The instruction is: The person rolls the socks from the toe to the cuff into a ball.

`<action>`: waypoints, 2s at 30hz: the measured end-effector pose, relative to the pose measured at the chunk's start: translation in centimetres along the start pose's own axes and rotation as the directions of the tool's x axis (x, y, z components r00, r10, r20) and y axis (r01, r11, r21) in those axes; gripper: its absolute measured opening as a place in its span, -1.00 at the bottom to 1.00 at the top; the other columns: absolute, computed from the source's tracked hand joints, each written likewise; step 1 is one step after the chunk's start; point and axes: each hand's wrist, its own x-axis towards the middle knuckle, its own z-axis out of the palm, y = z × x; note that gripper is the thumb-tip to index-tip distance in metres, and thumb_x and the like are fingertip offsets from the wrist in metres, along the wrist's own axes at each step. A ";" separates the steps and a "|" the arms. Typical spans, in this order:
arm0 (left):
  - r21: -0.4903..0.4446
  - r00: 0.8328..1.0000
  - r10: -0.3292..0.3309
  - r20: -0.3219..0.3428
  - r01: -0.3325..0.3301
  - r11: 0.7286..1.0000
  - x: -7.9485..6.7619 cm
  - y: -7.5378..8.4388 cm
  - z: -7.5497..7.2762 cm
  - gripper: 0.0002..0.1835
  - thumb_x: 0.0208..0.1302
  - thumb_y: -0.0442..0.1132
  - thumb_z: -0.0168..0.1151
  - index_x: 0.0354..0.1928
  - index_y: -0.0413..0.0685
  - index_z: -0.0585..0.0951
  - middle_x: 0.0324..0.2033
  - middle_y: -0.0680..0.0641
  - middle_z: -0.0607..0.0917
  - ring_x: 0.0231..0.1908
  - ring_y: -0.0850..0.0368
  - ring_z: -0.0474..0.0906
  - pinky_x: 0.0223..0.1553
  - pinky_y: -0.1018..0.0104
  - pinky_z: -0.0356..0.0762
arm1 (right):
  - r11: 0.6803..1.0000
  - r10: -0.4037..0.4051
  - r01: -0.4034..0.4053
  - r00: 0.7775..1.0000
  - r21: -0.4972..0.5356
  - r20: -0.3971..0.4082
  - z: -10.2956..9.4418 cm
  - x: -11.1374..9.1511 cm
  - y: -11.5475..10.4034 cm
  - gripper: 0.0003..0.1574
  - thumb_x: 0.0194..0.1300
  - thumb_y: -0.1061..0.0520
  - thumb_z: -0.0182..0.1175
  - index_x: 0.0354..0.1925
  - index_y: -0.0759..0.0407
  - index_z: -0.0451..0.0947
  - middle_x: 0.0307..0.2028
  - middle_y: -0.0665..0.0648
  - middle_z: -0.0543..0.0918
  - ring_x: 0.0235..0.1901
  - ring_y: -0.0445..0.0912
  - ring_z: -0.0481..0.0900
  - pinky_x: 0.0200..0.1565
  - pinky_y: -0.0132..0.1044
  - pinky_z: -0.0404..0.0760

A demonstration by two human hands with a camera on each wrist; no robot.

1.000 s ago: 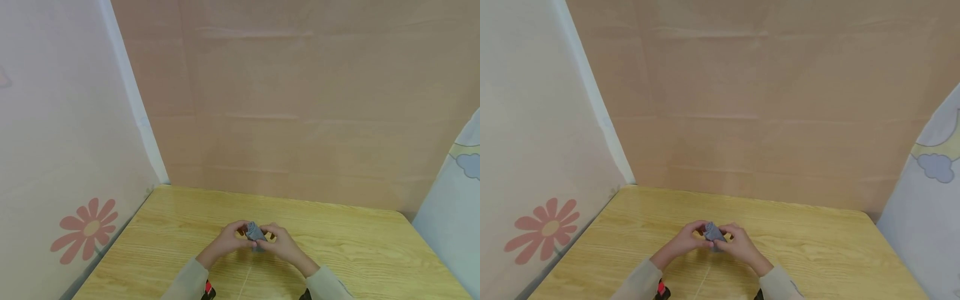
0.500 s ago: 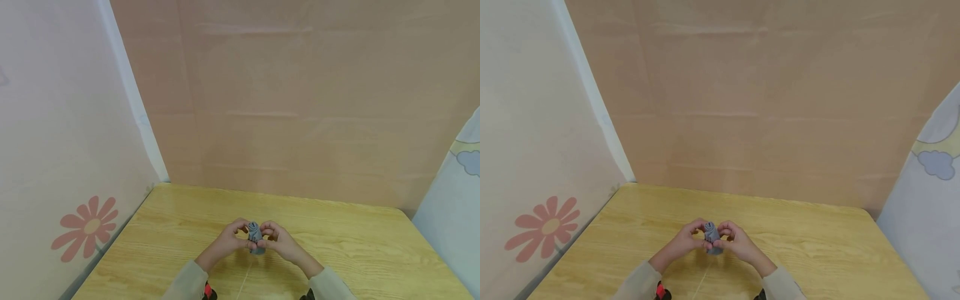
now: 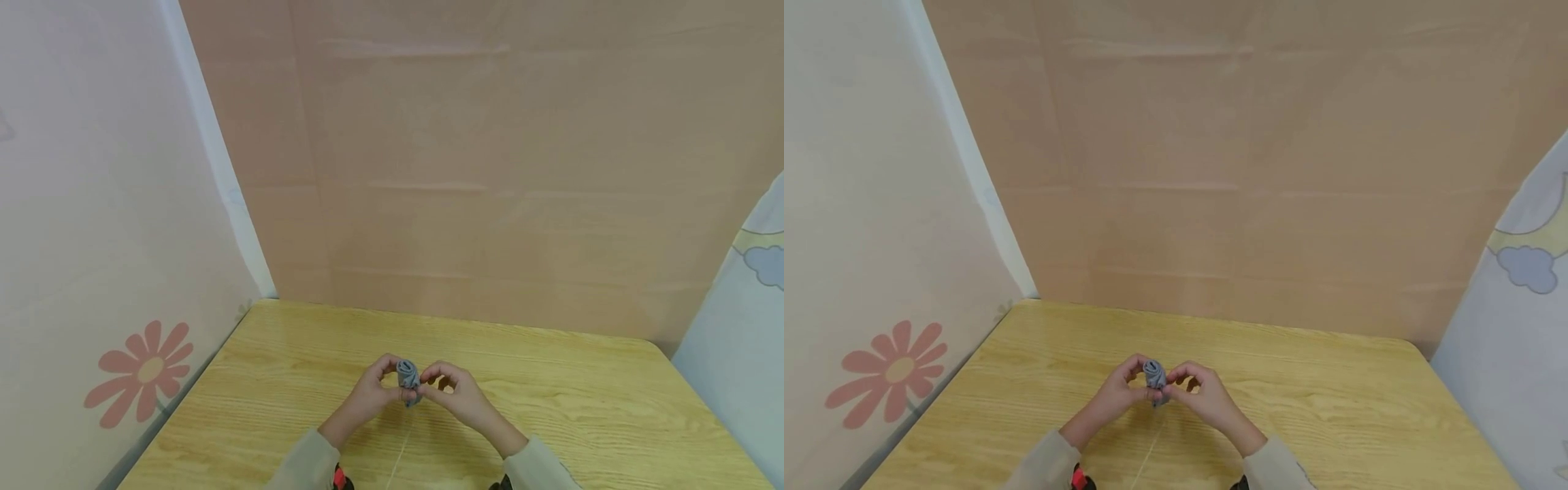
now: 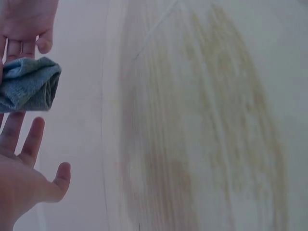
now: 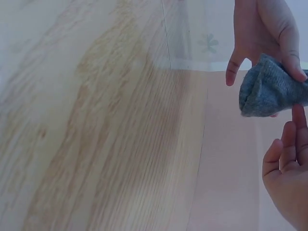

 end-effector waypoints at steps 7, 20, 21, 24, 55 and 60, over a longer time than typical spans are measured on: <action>-0.001 0.997 0.007 -0.071 -0.007 1.000 -0.1 -0.2 0.5 -0.63 0.09 -0.17 0.45 -0.08 -0.04 0.54 -0.11 0.00 0.63 0.10 -0.05 0.45 0.16 -0.32 0.21 | 0.998 -0.006 -0.002 0.994 -0.070 -0.106 0.6 0.2 0.1 -0.88 0.28 0.16 0.27 -0.21 0.18 0.63 -0.26 0.07 0.67 -0.26 -0.27 0.50 -0.22 -0.33 0.48; 0.029 1.000 0.017 0.015 -0.018 0.999 -0.4 -0.2 0.1 -0.69 0.21 -0.17 0.34 -0.03 -0.12 0.60 -0.13 -0.02 0.68 0.01 0.03 0.52 0.16 -0.24 0.26 | 0.993 -0.003 -0.021 0.978 -0.112 -0.208 0.5 0.2 -0.6 -0.88 0.34 0.23 0.18 -0.21 0.20 0.65 -0.30 0.06 0.67 -0.29 -0.31 0.48 -0.24 -0.33 0.49; 0.052 0.999 0.030 0.028 -0.032 0.998 -0.4 -0.3 0.1 -0.70 0.23 -0.18 0.32 -0.03 -0.12 0.61 -0.13 -0.01 0.68 0.01 0.04 0.51 0.16 -0.22 0.28 | 0.993 -0.008 -0.017 0.977 -0.118 -0.211 0.4 0.2 -0.6 -0.88 0.34 0.24 0.18 -0.22 0.20 0.64 -0.31 0.06 0.67 -0.29 -0.31 0.48 -0.24 -0.34 0.49; 0.124 0.996 0.058 0.062 -0.066 0.990 -0.5 -0.4 0.1 -0.70 0.28 -0.18 0.27 0.01 -0.11 0.60 -0.12 0.01 0.66 0.03 0.06 0.49 0.15 -0.16 0.33 | 0.991 -0.032 0.003 0.976 -0.137 -0.213 0.4 0.3 -0.6 -0.89 0.34 0.25 0.17 -0.22 0.21 0.64 -0.31 0.05 0.67 -0.30 -0.31 0.48 -0.25 -0.34 0.50; 0.179 0.962 0.004 0.273 -0.055 0.982 -1.3 0.5 0.3 -0.83 0.38 -0.35 0.06 -0.06 -0.05 0.57 -0.17 0.04 0.42 -0.14 0.19 0.25 -0.09 0.30 0.33 | 0.989 -0.062 0.046 0.992 -0.139 -0.112 0.5 0.7 -0.6 -0.86 0.37 0.28 0.11 -0.20 0.31 0.60 -0.31 0.18 0.66 -0.31 -0.30 0.49 -0.27 -0.32 0.51; 0.195 0.952 0.014 0.306 -0.077 0.978 -1.4 0.7 0.5 -0.91 0.38 -0.34 0.05 -0.19 -0.11 0.54 -0.24 0.06 0.40 -0.18 0.24 0.24 -0.16 0.37 0.31 | 0.993 -0.045 0.035 0.996 -0.113 -0.084 0.5 0.9 -0.2 -0.83 0.38 0.22 0.13 -0.19 0.30 0.61 -0.30 0.18 0.67 -0.33 -0.28 0.49 -0.28 -0.33 0.51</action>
